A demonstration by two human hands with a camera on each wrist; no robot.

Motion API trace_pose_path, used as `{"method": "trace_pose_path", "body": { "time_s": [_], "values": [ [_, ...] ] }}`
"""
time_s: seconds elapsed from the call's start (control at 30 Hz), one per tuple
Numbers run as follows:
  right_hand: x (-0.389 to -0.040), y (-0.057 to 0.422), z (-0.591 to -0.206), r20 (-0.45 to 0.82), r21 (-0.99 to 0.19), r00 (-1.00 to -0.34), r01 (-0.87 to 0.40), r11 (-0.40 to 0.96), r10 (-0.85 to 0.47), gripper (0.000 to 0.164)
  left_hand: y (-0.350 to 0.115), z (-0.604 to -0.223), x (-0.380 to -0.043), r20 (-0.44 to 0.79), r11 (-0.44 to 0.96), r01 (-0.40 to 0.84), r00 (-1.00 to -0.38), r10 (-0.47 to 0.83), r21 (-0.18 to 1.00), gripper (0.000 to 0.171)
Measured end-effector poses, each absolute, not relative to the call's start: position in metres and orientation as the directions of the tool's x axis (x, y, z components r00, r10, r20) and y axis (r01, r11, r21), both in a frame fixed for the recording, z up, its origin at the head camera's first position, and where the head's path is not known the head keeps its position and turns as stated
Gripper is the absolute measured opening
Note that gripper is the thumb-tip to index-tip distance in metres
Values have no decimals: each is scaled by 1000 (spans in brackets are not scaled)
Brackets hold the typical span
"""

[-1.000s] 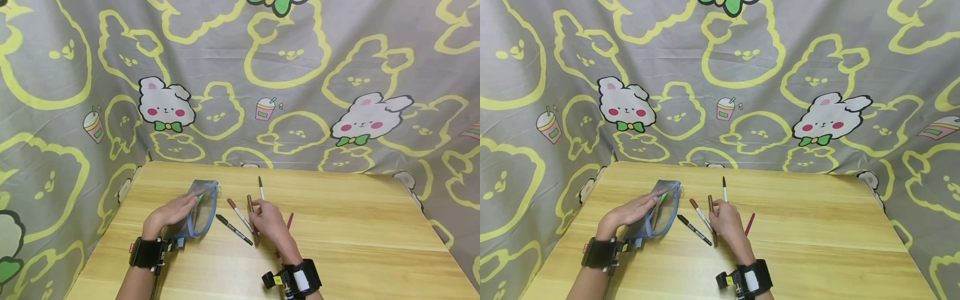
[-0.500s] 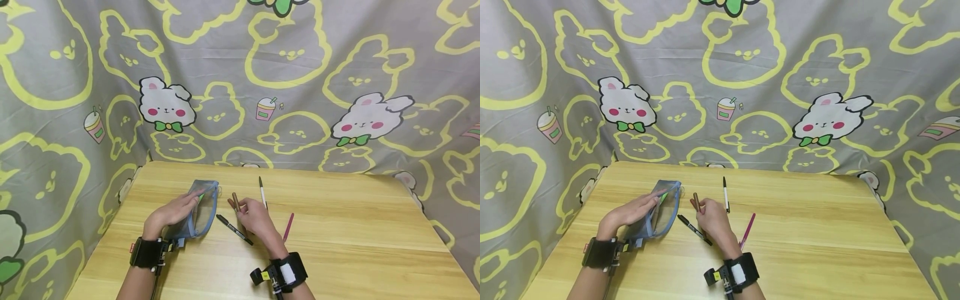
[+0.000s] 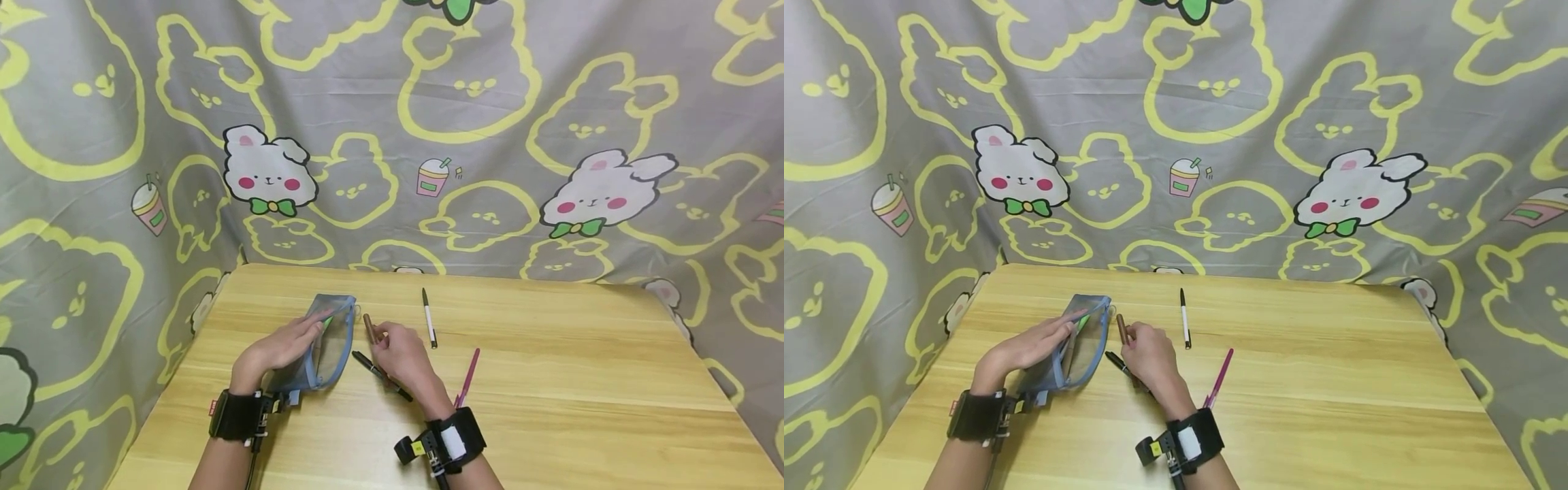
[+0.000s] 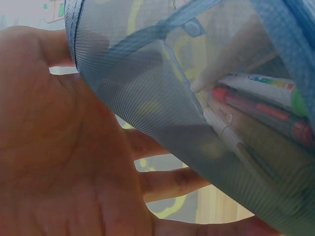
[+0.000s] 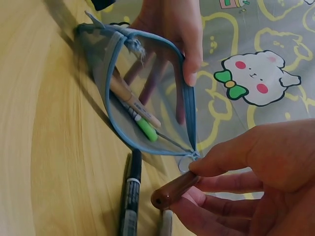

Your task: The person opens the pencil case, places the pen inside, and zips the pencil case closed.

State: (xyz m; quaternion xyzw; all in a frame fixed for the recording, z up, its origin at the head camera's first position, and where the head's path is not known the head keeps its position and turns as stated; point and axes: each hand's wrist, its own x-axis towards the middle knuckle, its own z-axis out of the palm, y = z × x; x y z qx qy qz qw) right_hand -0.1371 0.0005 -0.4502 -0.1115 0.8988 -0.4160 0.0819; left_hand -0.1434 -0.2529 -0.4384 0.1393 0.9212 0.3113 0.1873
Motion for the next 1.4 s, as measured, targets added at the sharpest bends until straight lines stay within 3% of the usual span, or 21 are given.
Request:
{"method": "trace_pose_path", "body": {
  "time_s": [0.33,0.8,1.0,1.07,1.2,1.3,1.4],
  "values": [
    [-137,-19,-446,-91,-782,-943,-131,610,-320,33,-252,-437,-143,-254,768,140,-894,370,625,55],
    [-153,-51,-454,-216,-880,-915,31,473,-342,40,-254,-437,-142,-246,756,153,-888,387,636,54],
    [-156,-61,-455,-181,-835,-920,-44,548,-349,37,-253,-436,-143,-240,758,154,-892,382,633,54],
    [-157,-64,-456,-152,-820,-918,-89,565,-366,27,-252,-436,-142,-240,759,152,-894,378,633,54],
    [-157,-70,-460,-127,-880,-893,-99,464,-432,19,-253,-439,-141,-223,747,172,-891,396,642,53],
    [-155,-71,-462,-147,-928,-876,-39,371,-459,26,-254,-440,-142,-207,734,194,-885,418,651,52],
    [-155,-69,-459,-162,-927,-885,-15,376,-437,32,-254,-438,-143,-201,728,199,-884,422,655,53]
  ]
}}
